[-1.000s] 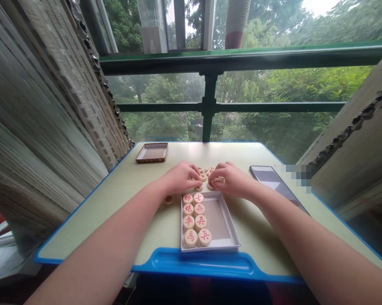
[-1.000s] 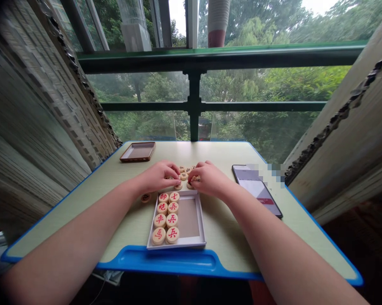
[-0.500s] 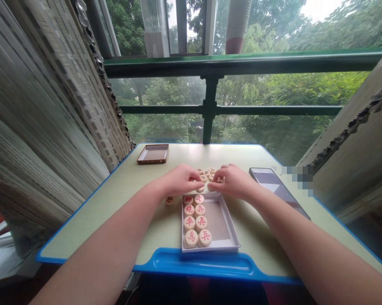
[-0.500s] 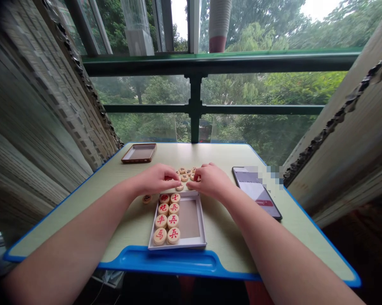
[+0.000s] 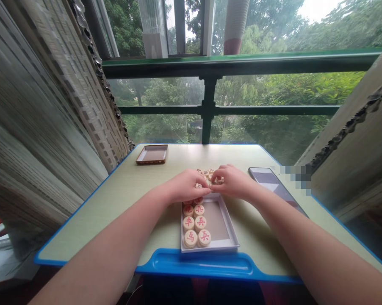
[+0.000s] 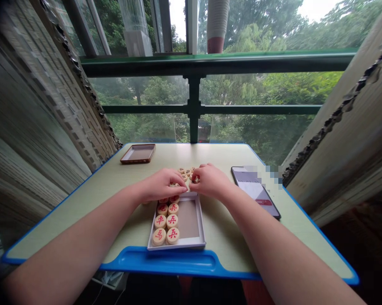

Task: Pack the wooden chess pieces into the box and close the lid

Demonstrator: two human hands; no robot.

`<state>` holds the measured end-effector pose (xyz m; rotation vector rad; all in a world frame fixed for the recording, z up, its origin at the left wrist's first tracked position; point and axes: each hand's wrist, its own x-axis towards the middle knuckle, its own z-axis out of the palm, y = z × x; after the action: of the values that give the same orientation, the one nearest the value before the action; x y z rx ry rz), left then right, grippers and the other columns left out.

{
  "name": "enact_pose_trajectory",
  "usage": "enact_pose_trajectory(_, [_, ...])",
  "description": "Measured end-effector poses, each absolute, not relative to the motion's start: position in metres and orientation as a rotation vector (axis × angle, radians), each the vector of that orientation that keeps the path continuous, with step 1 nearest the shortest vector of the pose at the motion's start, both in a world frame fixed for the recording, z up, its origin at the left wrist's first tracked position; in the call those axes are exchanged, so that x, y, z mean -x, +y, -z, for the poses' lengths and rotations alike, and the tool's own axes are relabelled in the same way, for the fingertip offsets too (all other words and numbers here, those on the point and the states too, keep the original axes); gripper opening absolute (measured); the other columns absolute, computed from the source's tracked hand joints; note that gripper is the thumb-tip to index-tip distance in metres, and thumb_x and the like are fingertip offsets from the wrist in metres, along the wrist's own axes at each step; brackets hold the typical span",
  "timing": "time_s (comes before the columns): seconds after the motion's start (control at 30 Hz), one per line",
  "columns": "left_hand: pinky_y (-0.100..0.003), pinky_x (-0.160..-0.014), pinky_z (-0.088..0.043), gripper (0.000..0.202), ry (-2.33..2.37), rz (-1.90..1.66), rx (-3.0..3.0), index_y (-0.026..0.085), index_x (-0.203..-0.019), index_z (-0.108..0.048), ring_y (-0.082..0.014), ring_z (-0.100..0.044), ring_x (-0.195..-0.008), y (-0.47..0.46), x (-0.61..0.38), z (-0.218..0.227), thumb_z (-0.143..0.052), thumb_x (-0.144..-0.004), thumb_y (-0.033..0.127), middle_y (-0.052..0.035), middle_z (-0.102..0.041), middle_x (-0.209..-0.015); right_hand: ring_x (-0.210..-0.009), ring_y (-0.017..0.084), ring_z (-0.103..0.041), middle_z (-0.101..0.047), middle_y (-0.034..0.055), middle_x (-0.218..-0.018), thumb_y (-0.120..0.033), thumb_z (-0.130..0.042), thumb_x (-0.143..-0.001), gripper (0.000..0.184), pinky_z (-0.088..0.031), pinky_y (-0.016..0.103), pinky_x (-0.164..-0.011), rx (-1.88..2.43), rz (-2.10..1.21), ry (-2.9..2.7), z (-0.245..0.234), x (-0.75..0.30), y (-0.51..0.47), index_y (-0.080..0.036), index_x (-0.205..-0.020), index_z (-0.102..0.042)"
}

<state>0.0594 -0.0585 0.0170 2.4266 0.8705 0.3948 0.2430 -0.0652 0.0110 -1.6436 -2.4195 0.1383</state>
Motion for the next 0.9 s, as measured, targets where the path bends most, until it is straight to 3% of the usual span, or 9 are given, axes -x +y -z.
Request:
enact_pose_trajectory(0.2, [-0.021,-0.057,-0.042,0.022,0.966,-0.371,-2.325,0.017,-0.072,-0.071,-0.0134,-0.058,-0.064,-0.059,-0.061,-0.012,-0.054,-0.072,0.03,-0.002,-0.067,-0.067,-0.08,0.02,-0.056,-0.064,0.0057,-0.083,-0.03,-0.062,-0.068,0.018,-0.041,0.025,-0.067,1.651,-0.138,-2.415,-0.015,-0.244,-0.065,-0.021,-0.082,-0.07])
enact_pose_trajectory(0.37, [-0.021,-0.059,-0.042,0.022,0.949,-0.359,-2.372,0.018,-0.062,-0.069,-0.0132,-0.057,-0.063,-0.059,-0.063,-0.012,-0.054,-0.071,0.03,-0.0015,-0.066,-0.063,-0.082,0.02,-0.056,-0.064,0.005,-0.084,-0.023,-0.06,-0.066,0.019,-0.042,0.025,-0.065,1.623,-0.12,-2.429,-0.027,-0.246,-0.072,-0.021,-0.081,-0.07])
enact_pose_trajectory(0.6, [-0.021,-0.062,-0.044,0.02,0.952,-0.326,-2.368,0.018,-0.072,-0.071,-0.0137,-0.059,-0.067,-0.057,-0.063,-0.011,-0.053,-0.071,0.026,-0.0015,-0.068,-0.068,-0.067,0.015,-0.056,-0.065,0.0014,-0.079,-0.024,-0.061,-0.066,0.012,-0.041,0.024,-0.061,1.632,-0.372,-2.468,-0.051,-0.249,-0.086,-0.022,-0.074,-0.07])
enact_pose_trajectory(0.9, [-0.021,-0.064,-0.043,0.02,0.944,-0.342,-2.371,0.016,-0.069,-0.071,-0.0138,-0.059,-0.068,-0.059,-0.063,-0.012,-0.053,-0.072,0.026,-0.0025,-0.067,-0.07,-0.067,0.014,-0.058,-0.068,0.0012,-0.082,-0.021,-0.056,-0.069,0.021,-0.039,0.023,-0.058,1.706,-0.539,-2.5,-0.045,-0.256,-0.078,-0.022,-0.084,-0.071])
